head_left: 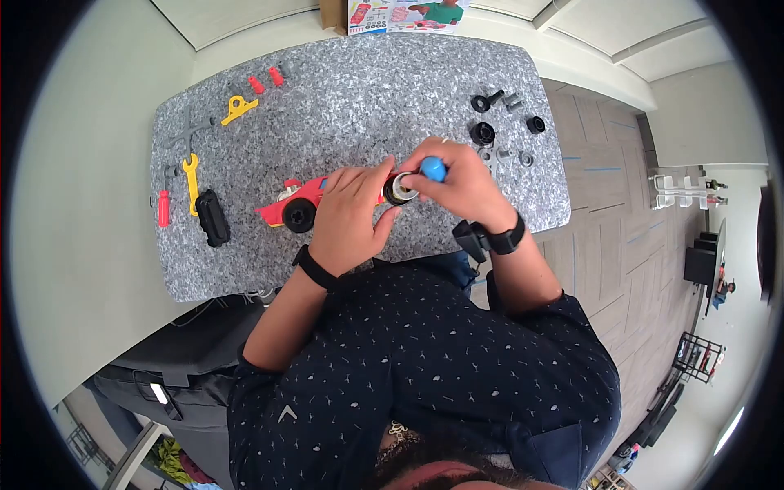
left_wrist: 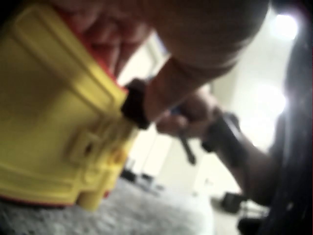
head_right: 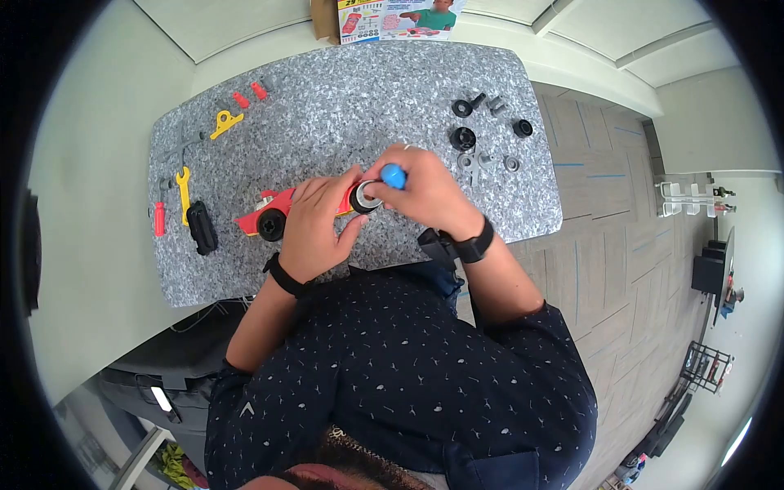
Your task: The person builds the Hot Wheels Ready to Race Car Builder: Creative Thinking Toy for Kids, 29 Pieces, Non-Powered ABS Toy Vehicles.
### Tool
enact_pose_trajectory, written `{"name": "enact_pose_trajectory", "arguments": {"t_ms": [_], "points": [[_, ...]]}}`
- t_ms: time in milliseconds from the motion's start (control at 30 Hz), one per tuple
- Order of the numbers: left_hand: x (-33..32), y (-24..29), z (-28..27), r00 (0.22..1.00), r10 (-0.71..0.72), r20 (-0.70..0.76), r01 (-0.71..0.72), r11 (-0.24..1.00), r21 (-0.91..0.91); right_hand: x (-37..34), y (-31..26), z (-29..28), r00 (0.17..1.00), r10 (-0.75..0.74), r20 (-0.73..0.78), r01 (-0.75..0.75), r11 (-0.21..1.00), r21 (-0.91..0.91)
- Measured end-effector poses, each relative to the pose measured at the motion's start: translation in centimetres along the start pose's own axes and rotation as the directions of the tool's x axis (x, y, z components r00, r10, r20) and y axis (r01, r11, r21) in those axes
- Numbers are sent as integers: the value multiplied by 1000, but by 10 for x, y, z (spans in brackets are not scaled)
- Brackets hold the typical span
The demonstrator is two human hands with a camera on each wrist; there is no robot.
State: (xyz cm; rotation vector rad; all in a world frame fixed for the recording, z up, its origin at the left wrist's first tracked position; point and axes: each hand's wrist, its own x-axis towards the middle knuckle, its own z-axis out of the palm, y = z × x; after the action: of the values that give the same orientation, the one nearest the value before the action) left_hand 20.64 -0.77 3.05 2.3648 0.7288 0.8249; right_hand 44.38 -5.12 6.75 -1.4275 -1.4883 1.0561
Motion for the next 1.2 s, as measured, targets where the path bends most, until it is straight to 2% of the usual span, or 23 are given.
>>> {"name": "enact_pose_trajectory", "arguments": {"t_ms": [67,200,300,400,600,700,800,900,1000,1033,1100,1167,1200], "points": [[0,-1,0,1000,3,-10,-3,1000,-6,4,1,10,990,-137,-18,130,966,-226],[-2,-1,0,1000,-17,-9,17,1000,-17,2,0,13,983,-170,-67,149,959,-240],[-2,-2,1,1000,-16,-9,16,1000,-11,-5,-4,15,984,-170,-43,151,946,-286],[-1,-2,1,1000,9,-20,-9,1000,-7,-9,4,23,986,-128,-104,97,959,-267],[1,-3,1,1000,11,-24,-11,1000,5,-19,15,38,939,-298,-170,217,900,-378],[-1,-4,3,1000,4,-18,-4,1000,11,-20,11,23,938,-341,-52,302,885,-354],[-1,-5,2,1000,16,-20,-16,1000,10,-24,13,21,955,-290,-57,252,901,-353],[0,-4,0,1000,4,-6,-4,1000,6,-32,17,31,956,-258,-142,193,913,-359],[1,-2,-2,1000,2,-2,-2,1000,-6,-37,21,12,949,-159,-273,84,960,-266],[1,-2,-2,1000,11,-5,-11,1000,2,-37,29,-1,912,-185,-366,27,918,-396],[1,-2,-2,999,30,-12,-30,999,18,-36,38,-38,855,-177,-487,-178,783,-596],[2,-1,-2,1000,26,-4,-26,999,19,-46,68,-71,814,-152,-561,-344,652,-675],[2,-1,-3,1000,26,-3,-26,999,20,-49,80,-82,812,-120,-571,-382,631,-675]]}}
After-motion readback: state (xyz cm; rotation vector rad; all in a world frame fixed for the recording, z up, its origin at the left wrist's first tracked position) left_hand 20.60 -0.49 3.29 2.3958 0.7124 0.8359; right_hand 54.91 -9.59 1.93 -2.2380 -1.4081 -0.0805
